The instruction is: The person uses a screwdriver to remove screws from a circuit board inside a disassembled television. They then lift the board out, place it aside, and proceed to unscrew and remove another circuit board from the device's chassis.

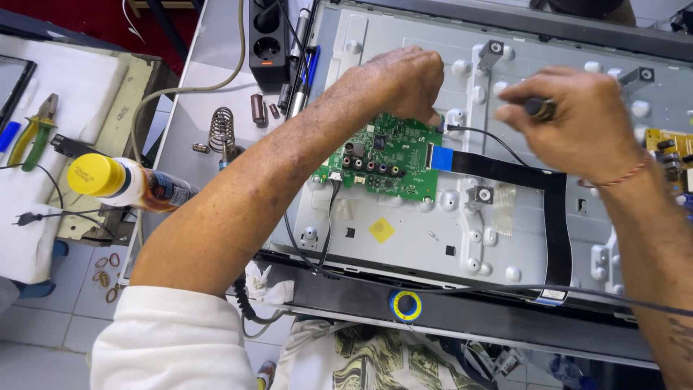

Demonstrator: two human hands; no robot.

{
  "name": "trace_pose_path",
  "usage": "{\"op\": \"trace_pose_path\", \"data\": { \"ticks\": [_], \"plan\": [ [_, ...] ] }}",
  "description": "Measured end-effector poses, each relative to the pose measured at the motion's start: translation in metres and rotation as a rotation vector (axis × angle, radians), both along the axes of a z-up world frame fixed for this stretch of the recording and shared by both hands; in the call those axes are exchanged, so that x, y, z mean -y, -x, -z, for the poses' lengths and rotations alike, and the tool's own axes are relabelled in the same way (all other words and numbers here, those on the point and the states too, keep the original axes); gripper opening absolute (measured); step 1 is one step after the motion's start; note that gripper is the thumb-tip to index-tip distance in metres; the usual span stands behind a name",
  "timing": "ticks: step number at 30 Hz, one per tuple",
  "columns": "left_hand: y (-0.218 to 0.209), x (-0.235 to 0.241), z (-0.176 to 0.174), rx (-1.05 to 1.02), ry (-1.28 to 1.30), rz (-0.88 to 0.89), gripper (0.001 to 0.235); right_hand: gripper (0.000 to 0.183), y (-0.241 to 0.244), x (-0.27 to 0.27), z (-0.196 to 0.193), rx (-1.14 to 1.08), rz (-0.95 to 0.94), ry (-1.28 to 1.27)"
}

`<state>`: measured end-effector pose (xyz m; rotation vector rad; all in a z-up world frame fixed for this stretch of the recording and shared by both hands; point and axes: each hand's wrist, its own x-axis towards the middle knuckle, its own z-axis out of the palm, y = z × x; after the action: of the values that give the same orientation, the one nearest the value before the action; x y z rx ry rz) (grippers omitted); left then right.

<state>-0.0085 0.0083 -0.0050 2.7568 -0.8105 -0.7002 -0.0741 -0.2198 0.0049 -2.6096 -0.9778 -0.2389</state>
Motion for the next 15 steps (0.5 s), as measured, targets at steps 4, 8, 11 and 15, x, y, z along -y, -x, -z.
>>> {"op": "trace_pose_path", "data": {
  "ticks": [4, 8, 11, 15],
  "plan": [
    [0.001, 0.008, 0.003, 0.054, 0.062, -0.038, 0.042, 0.016, 0.024, 0.039, -0.011, 0.178, 0.170, 0.031],
    [0.003, 0.019, 0.014, 0.095, 0.027, -0.050, 0.045, 0.016, 0.064, 0.055, -0.030, 0.095, 0.210, -0.021],
    [0.006, 0.024, 0.018, 0.123, 0.228, 0.025, 0.014, 0.021, 0.089, 0.084, -0.022, 0.055, 0.338, -0.049],
    [0.015, 0.034, 0.013, 0.126, 0.172, 0.046, 0.009, 0.013, 0.112, 0.112, -0.008, 0.070, 0.386, -0.142]
  ]
}}
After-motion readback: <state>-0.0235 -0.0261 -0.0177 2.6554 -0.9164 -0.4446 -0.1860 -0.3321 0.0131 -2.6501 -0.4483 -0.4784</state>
